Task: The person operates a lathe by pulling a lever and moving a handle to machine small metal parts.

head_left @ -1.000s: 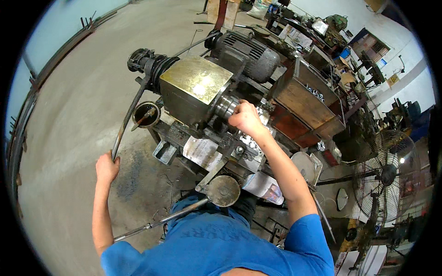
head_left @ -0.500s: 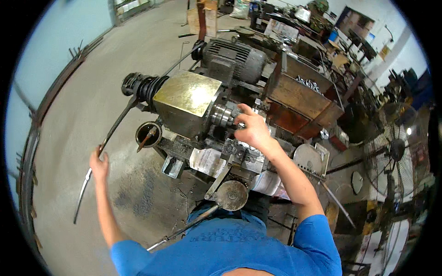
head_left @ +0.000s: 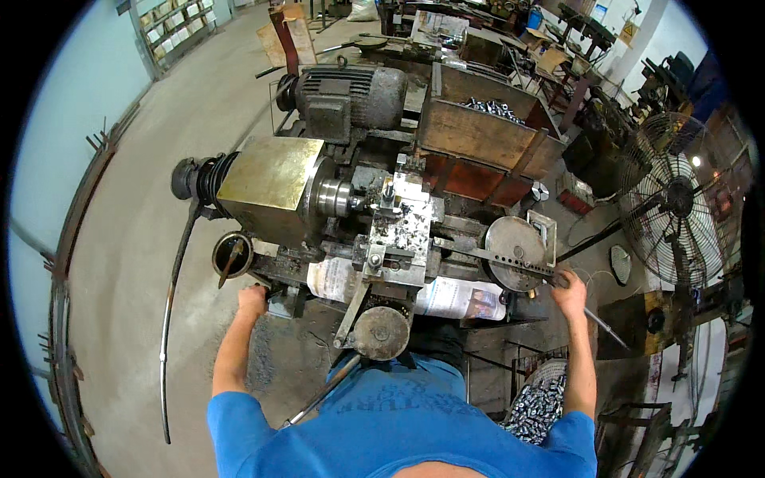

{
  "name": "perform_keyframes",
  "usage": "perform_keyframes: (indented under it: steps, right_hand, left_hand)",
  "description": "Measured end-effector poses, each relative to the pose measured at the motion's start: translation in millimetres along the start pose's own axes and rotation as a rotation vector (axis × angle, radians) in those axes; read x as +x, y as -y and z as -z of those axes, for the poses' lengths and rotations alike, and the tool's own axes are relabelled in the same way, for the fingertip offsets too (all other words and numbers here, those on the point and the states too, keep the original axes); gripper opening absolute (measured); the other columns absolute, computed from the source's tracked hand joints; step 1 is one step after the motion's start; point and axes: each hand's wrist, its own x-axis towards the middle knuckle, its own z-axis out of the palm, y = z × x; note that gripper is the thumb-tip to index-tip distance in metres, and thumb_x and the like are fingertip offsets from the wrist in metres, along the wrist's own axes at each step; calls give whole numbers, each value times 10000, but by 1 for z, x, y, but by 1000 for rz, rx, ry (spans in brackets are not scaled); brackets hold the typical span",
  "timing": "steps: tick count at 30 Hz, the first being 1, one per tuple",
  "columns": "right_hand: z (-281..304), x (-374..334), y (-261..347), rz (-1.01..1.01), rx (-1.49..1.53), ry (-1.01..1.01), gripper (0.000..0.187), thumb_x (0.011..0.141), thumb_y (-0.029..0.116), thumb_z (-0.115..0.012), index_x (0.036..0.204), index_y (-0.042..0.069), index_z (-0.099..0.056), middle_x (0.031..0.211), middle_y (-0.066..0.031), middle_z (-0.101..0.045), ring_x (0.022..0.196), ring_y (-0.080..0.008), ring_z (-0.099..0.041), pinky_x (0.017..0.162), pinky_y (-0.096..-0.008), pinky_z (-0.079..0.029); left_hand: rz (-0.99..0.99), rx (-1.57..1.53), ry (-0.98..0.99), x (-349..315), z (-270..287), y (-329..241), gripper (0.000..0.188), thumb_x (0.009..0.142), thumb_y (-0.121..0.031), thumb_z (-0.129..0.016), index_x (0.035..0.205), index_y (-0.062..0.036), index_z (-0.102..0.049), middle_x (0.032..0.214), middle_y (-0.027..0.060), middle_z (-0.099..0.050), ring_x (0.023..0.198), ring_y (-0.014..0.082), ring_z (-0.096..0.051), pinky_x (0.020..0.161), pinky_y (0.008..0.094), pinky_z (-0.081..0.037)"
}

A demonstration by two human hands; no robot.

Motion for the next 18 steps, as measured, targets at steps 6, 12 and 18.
perform_keyframes:
  steps: [6,12,18]
  right_hand:
    - [-18,-50,-160,-468,-610,193,401,610,170,-597,989,43,-564,988,-165,-585,999,-329,-518,920,-436,-365]
    - [-37,-119,-113,-431,-569,27,272,565,190,-604,775,34,-530,727,-183,-596,707,-360,-576,638,-438,-474]
    - [-35,-186,0,-568,-424,50,341,515,197,-563,798,9,-544,659,-218,-594,621,-401,-586,574,-455,-478]
  left_hand:
    - [280,-396,-27,-21,-32,10,324,715,-309,-637,1003,-161,-636,920,128,-643,877,290,-613,745,396,-491]
    - [475,-706,211,-78,-76,38,405,704,-284,-658,1056,-89,-621,764,147,-655,683,248,-648,709,346,-503]
    - [429,-878,275,-83,-84,29,364,721,-188,-650,1037,-13,-612,742,166,-652,511,203,-630,590,308,-512]
